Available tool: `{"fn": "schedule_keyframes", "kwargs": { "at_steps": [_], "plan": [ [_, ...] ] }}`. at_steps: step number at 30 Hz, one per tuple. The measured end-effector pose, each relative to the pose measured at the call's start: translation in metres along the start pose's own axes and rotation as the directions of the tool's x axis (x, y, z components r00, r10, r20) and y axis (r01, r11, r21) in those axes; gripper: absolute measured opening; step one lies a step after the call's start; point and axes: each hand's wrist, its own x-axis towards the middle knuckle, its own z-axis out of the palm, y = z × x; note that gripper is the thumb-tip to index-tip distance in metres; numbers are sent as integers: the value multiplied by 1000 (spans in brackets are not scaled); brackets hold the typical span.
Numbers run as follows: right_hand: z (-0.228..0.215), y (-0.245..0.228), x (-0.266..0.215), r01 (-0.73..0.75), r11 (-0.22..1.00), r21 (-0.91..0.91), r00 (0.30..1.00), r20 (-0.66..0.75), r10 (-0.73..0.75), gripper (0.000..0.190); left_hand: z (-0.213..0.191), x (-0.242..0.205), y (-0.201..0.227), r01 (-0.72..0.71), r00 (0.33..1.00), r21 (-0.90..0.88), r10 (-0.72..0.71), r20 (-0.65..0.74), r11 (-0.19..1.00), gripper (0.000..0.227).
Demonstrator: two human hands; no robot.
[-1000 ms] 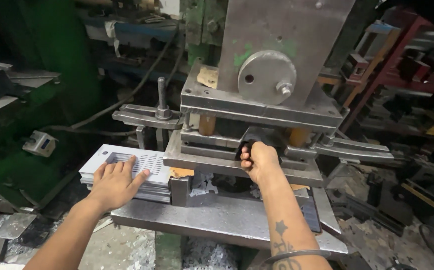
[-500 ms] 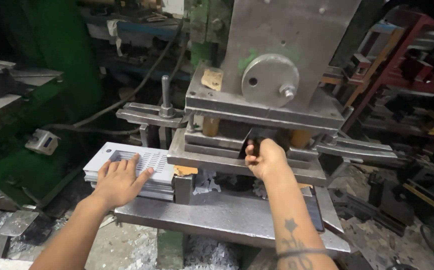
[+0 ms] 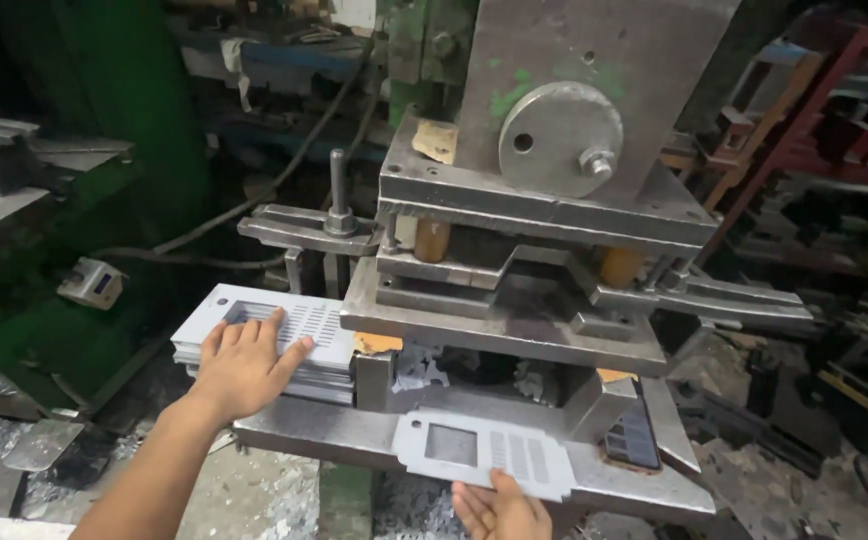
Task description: Manually feeding metal sheet components into an industrial press machine to punch patterns and stacking the finished parts.
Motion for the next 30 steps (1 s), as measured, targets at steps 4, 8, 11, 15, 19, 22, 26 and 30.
{"fn": "schedule_keyframes", "kwargs": {
  "at_steps": [4,8,11,15,19,22,26,30],
  "plan": [
    [31,-20,17,-57,998,-21,995,86,58,38,5,-1,0,3,1000,2,-3,-6,1000,84],
    [80,-46,55,-22,998,51,993,118,16,25,2,-1,0,9,1000,4,-9,-10,1000,84],
    [98,-61,64,-46,993,105,993,110,35,20,3,-3,-1,-1,1000,0,1,-18,1000,84],
    [83,-55,42,71,972,224,958,256,-128,20,2,1,1,-18,999,-9,17,-34,1000,85],
    [48,-34,-8,33,986,165,980,189,-64,25,3,-4,2,-2,1000,-5,1,-23,1000,85],
    [34,-21,-23,44,997,59,997,55,-47,28,3,0,-1,-1,1000,2,1,-22,1000,84],
    [40,-24,8,34,994,102,997,66,-41,28,4,-2,-2,-11,1000,1,11,-27,1000,85],
    [70,-44,54,91,980,174,989,96,-109,22,7,0,0,-16,999,-9,16,-38,1000,86]
  ]
}}
